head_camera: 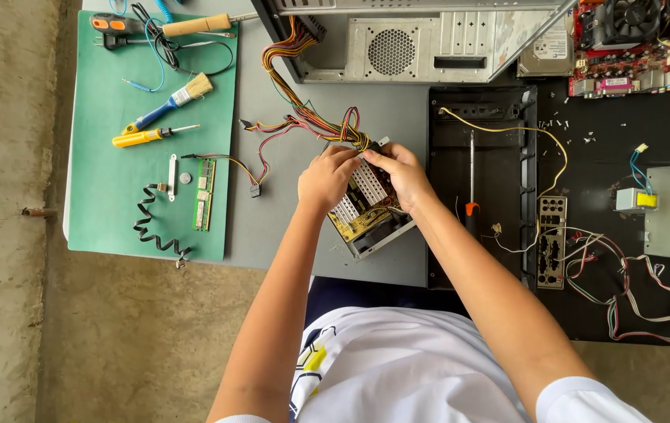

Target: Removing the cooling fan from a computer power supply unit by unscrewing the casing and extracting the fan.

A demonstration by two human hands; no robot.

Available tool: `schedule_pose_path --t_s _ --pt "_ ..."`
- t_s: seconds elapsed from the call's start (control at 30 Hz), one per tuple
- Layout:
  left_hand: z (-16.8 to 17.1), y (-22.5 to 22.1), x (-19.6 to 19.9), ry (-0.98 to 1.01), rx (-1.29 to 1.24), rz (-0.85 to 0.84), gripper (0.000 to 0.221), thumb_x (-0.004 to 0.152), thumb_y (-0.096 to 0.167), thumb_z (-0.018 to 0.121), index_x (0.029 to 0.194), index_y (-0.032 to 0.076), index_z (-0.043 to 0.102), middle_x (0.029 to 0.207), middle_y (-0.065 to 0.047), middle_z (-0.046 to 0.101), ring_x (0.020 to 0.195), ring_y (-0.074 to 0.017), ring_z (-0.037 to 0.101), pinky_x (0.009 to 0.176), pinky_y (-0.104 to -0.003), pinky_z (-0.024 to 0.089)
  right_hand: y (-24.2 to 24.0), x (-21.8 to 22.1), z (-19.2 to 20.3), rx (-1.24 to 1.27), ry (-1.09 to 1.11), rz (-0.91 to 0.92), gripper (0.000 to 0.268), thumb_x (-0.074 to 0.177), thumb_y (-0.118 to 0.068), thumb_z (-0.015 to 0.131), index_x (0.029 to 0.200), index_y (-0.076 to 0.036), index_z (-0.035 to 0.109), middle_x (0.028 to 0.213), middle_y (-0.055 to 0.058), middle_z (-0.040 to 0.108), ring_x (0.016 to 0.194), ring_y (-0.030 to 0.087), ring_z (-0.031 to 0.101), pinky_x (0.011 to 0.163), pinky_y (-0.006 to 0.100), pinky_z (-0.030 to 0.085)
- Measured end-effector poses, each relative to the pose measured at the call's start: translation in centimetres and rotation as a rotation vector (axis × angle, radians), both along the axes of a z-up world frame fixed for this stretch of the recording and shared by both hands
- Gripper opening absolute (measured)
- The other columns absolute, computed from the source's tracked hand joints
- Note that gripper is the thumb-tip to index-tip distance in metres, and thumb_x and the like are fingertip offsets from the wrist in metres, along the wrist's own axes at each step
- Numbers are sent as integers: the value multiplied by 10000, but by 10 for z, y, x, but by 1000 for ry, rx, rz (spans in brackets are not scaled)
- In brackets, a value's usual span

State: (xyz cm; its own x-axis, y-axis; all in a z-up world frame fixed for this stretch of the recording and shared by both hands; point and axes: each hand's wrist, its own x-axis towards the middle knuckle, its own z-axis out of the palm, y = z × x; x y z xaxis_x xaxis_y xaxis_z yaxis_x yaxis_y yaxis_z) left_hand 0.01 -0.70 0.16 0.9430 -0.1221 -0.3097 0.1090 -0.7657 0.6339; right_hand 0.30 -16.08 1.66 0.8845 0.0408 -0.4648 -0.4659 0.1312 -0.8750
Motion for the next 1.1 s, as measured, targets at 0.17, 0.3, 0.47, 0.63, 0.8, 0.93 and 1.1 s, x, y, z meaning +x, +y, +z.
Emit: schedule_pose_path --t_s 0.17,0.3,0.47,0.63,0.8,0.93,1.1 --pt "6 8 -1 -56 70 -152 383 992 295 318 1168 240 654 1259 61 609 1227 -202 517 954 -338 449 3 -4 10 -34 -6 11 257 769 -333 828 791 -148 653 703 -72 567 706 39 535 636 169 387" --pt "-6 6 -2 -2 50 -70 357 970 361 365 1188 314 644 1288 105 578 1192 -195 538 975 -323 452 -3 -1 6 66 48 7 222 815 -310 779 861 -115 681 794 13 681 804 97 640 744 228 499" --pt "-18 13 1 -246 169 -255 293 971 191 411 1138 175 652 1237 -11 635 1226 -242 525 940 -382 472 -18 8 31 -188 92 275 559 909 -461 626 1244 -15 581 1353 213 503 1349 344 368 1120 497 224" --pt "36 -6 20 392 -179 230 802 679 667 552 1236 96 637 1258 -141 619 1233 -318 538 1034 -438 401 -34 -11 14 -817 -131 604 612 969 -513 449 1330 -23 505 1328 172 479 1293 362 414 1088 502 277" --pt "33 -10 35 478 -222 225 686 703 592 653 1160 80 679 1220 -174 632 1199 -330 564 1035 -454 404 -34 -52 -5 -1186 -411 551 507 991 -526 448 1251 -105 558 1125 86 568 1059 314 601 980 493 368" --pt "6 -21 32 321 -344 353 561 608 472 742 962 37 736 995 -179 680 1008 -346 648 868 -439 481 -28 -54 -14 -1244 -544 427 492 905 -561 549 1117 -120 604 1027 50 593 923 287 647 905 439 405" --pt "41 -23 20 231 -288 346 573 592 481 715 970 51 736 952 -170 686 1004 -362 652 855 -474 475 -25 -48 -4 -1241 -446 446 498 833 -540 584 1084 -110 608 1040 66 583 898 337 671 857 470 441"
